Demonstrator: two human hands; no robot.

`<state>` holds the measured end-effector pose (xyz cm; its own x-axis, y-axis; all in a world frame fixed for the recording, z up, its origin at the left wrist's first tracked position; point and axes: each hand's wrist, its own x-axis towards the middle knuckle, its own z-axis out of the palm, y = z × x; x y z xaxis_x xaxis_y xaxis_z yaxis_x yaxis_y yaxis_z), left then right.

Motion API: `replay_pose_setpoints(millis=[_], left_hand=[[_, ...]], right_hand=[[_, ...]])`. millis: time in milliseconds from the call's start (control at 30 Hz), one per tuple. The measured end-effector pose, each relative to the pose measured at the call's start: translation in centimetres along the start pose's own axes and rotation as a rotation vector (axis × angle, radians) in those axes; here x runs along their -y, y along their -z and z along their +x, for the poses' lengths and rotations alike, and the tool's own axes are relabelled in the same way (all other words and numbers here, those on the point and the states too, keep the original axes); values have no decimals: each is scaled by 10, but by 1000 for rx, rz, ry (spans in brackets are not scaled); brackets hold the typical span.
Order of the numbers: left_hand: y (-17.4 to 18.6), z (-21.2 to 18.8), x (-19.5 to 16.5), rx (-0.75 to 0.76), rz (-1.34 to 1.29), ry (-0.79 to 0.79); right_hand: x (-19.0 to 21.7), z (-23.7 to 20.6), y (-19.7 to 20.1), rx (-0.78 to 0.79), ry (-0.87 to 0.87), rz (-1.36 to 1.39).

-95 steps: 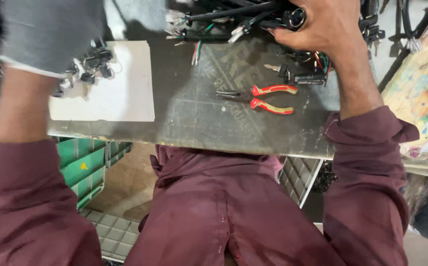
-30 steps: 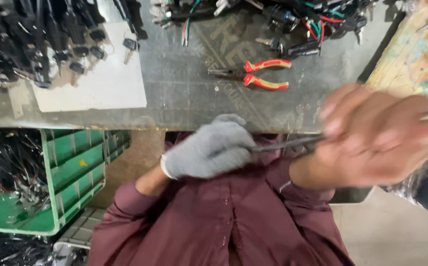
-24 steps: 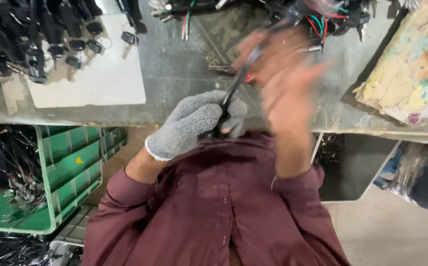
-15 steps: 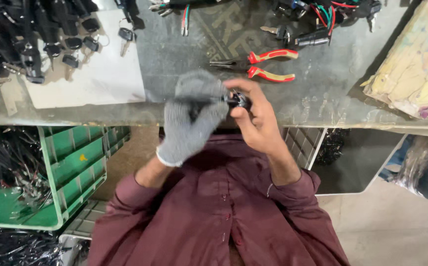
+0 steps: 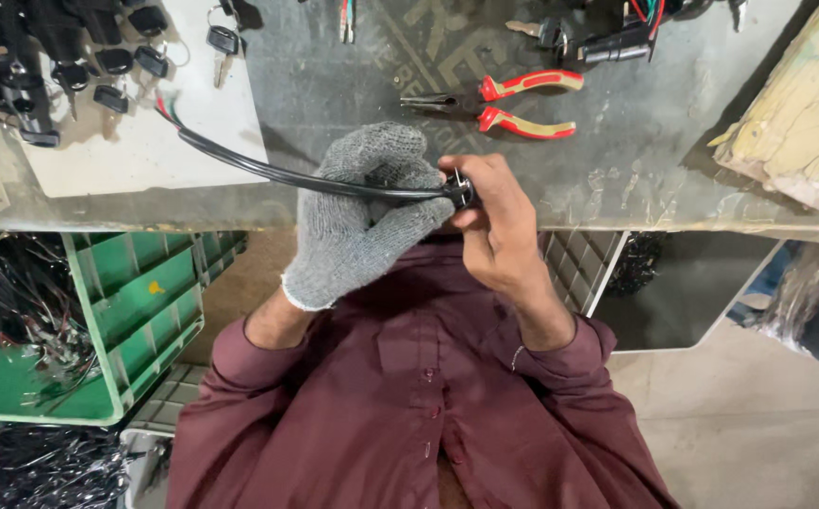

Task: The person repeatedly slides a black plastic sleeve over a cable end and crimps it with red-handled pliers. They handle multiple similar cable assemblies, placing finished units on the table and picking up new ones to repeat the process.

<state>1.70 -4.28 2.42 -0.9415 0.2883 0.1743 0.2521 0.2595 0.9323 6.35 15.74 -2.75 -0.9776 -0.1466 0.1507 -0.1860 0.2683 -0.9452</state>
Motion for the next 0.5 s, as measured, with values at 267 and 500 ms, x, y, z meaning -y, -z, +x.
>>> replay_pose_setpoints(millis=[267, 500], left_hand=[[-6, 17, 15, 106, 112, -134], [-3, 21, 5, 200, -280, 216]], right_hand=[[-6, -3, 3, -13, 81, -185], [-19, -5, 1, -33, -80, 17]])
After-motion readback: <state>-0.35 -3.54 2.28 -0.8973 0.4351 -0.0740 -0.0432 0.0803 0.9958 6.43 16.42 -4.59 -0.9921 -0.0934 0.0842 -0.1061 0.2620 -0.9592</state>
